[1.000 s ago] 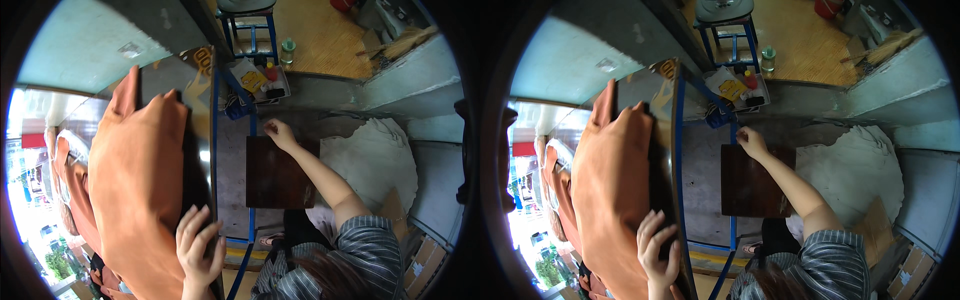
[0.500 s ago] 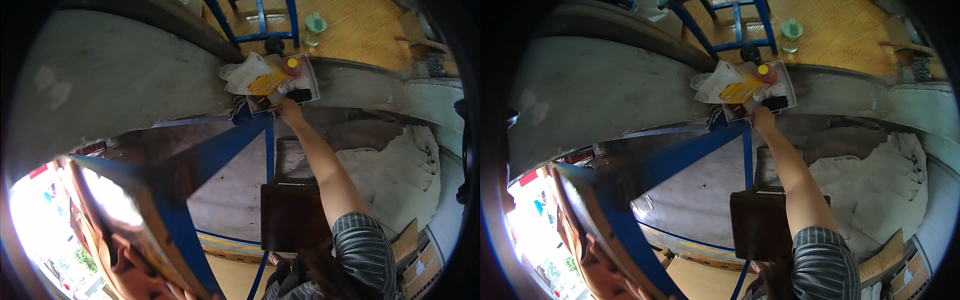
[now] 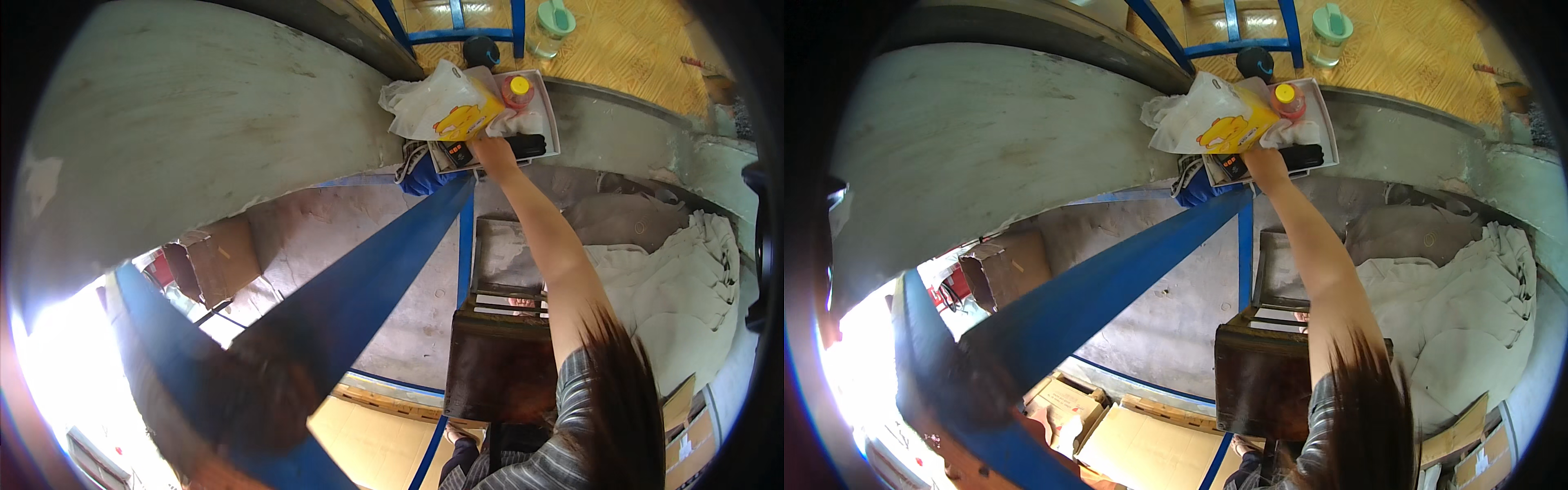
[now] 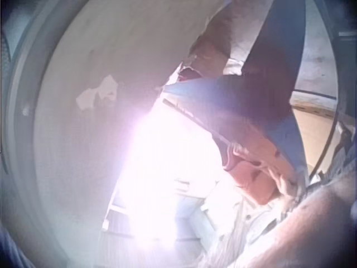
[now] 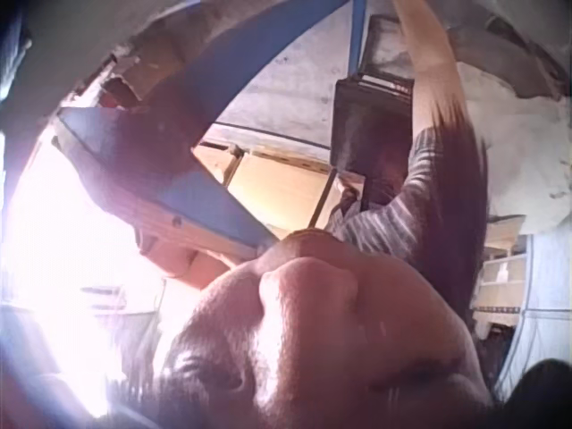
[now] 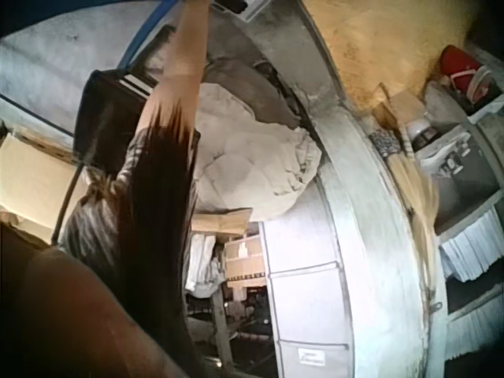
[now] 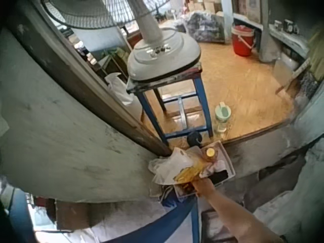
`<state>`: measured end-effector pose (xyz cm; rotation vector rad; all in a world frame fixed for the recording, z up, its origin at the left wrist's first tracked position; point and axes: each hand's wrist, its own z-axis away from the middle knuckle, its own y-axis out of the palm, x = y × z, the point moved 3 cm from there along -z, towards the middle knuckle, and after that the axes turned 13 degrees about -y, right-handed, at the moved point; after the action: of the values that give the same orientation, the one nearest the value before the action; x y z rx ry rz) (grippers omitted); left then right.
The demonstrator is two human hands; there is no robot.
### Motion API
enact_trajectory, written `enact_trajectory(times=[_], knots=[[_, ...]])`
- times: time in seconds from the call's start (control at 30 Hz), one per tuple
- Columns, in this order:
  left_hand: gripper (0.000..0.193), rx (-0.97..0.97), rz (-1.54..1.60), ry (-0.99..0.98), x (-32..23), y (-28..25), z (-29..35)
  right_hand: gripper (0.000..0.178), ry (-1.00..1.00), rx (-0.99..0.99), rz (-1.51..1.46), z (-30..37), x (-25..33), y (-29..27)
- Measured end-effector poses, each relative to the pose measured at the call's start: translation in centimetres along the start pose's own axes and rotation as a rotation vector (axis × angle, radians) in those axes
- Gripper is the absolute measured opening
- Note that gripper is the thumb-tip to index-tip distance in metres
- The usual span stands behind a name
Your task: The person unfolds a large piece of salmon-colored fabric on a table, smooths it out, and uses a white marking tool to draw lines and shapes on the surface. The person repeatedly lifts and repositions the fabric to continue marking different sections.
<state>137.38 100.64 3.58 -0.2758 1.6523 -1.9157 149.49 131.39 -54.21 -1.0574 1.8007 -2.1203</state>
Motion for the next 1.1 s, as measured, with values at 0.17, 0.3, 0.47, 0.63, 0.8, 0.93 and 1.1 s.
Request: enact_trajectory(times=[0.17,0.3,0.47,0.63,0.8,0.93,1.1], knots=[[0.057,-0.056,0.033,0.090,0.9,-1.4,2.0,0.021,0.107,-0.221,-0.522,8.2,4.0,-10.5],[0.068,-0.003,-0.018,0.090,2.6,-2.1,3.3,0.022,0.062,-0.182,-0.656,17.6,11.5,-23.4],[0.058,-0.025,0.515,0.398,4.1,-4.3,6.7,0.012,0.191,-0.412,-0.998,29.7,20.3,-34.0],[0.040,0.027,0.705,0.575,10.0,-12.2,24.7,0.020,0.162,-0.603,-1.164,36.9,31.3,-40.3],[0.026,-0.109,0.966,0.312,26.8,-17.6,43.8,0.021,-0.252,-0.686,-1.281,41.2,50.5,-44.9],[0.023,-0.240,1.227,0.208,41.1,-16.7,57.1,0.010,-0.361,-0.637,-1.306,48.1,65.0,-42.8],[0.024,-0.370,1.612,-0.269,56.3,-10.7,69.7,0.010,-0.551,-0.503,-1.295,51.0,83.4,-38.7]])
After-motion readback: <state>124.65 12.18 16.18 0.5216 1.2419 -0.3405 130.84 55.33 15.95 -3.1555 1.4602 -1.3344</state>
